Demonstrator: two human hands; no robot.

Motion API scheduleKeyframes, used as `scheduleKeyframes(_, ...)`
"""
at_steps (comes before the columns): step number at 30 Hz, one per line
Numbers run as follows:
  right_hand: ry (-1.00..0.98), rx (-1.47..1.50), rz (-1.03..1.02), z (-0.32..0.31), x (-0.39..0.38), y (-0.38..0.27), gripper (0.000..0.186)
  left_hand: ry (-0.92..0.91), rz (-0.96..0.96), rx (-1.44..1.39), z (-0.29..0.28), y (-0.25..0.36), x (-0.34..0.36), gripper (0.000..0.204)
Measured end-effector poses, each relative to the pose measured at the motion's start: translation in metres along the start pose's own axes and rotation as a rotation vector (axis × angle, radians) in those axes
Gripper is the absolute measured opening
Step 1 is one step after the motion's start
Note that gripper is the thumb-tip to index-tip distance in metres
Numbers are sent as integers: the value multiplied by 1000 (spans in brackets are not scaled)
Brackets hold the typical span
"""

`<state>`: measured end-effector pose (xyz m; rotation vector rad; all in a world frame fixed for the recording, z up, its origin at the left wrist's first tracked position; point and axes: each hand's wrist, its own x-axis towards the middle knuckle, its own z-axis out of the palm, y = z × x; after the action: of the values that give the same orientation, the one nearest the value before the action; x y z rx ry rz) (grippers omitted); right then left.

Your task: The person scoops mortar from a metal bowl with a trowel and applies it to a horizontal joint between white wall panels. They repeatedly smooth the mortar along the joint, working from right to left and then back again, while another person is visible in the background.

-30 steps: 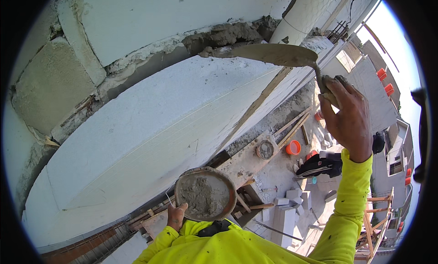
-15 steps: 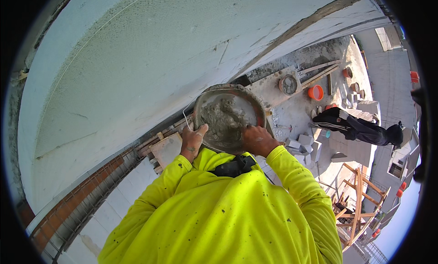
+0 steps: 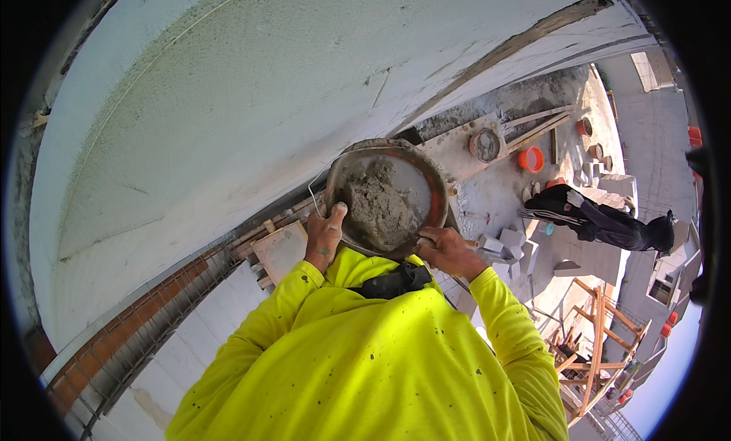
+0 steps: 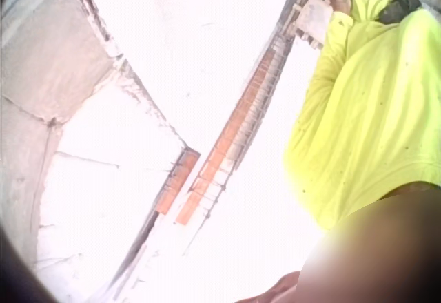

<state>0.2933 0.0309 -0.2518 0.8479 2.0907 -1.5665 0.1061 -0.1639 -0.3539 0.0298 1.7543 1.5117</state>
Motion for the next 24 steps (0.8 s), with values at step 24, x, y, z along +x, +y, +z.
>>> scheduleKeyframes(24, 1179, -1461, -768, -309, -50, -338, 32, 28, 48, -163, 2, -20, -3, 31)
